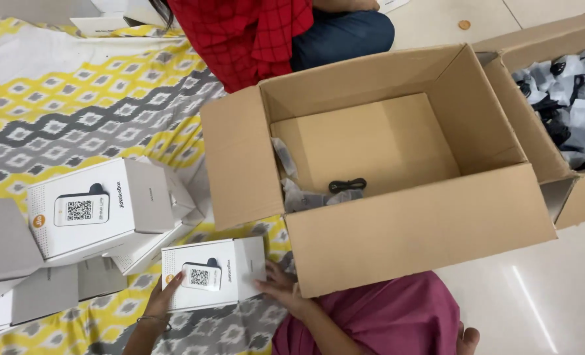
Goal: The person packs electronic products and accessories into white boxes.
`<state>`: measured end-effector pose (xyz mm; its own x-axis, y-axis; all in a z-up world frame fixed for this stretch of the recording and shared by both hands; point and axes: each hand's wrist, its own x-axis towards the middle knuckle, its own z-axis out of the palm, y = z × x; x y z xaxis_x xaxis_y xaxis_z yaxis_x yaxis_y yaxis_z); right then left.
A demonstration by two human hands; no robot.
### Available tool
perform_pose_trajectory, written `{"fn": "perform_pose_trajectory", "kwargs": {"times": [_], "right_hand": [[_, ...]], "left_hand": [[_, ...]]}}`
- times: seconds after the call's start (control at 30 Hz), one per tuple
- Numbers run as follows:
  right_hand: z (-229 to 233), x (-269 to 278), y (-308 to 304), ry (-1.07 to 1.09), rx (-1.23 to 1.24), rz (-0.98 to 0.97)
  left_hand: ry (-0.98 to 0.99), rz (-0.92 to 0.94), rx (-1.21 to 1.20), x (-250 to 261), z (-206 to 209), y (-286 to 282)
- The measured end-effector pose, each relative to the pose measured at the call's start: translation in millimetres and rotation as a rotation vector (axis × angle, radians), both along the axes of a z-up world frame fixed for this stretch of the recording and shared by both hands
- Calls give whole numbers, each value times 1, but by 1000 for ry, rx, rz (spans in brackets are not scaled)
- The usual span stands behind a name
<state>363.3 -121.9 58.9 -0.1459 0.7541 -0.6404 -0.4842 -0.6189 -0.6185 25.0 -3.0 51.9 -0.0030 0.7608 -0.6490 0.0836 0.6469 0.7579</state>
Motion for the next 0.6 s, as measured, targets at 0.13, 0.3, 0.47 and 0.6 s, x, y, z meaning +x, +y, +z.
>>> {"fn": "perform_pose_trajectory", "kwargs": {"times": [0.13,0.3,0.47,0.6], "right_hand": [[21,-10,-27,-66,18,183],[152,13,-69,-109,427,-33],[219,39,-151,26,532,-238],[169,83,-261,-155,664,-602]], "left_hand": [[-158,40,-157,-18,-27,-29],[-575,173,-193,-1,-31,-76],[-723,-152,-182,74,63,-50],[-747,-732,-150,219,151,-52]]}}
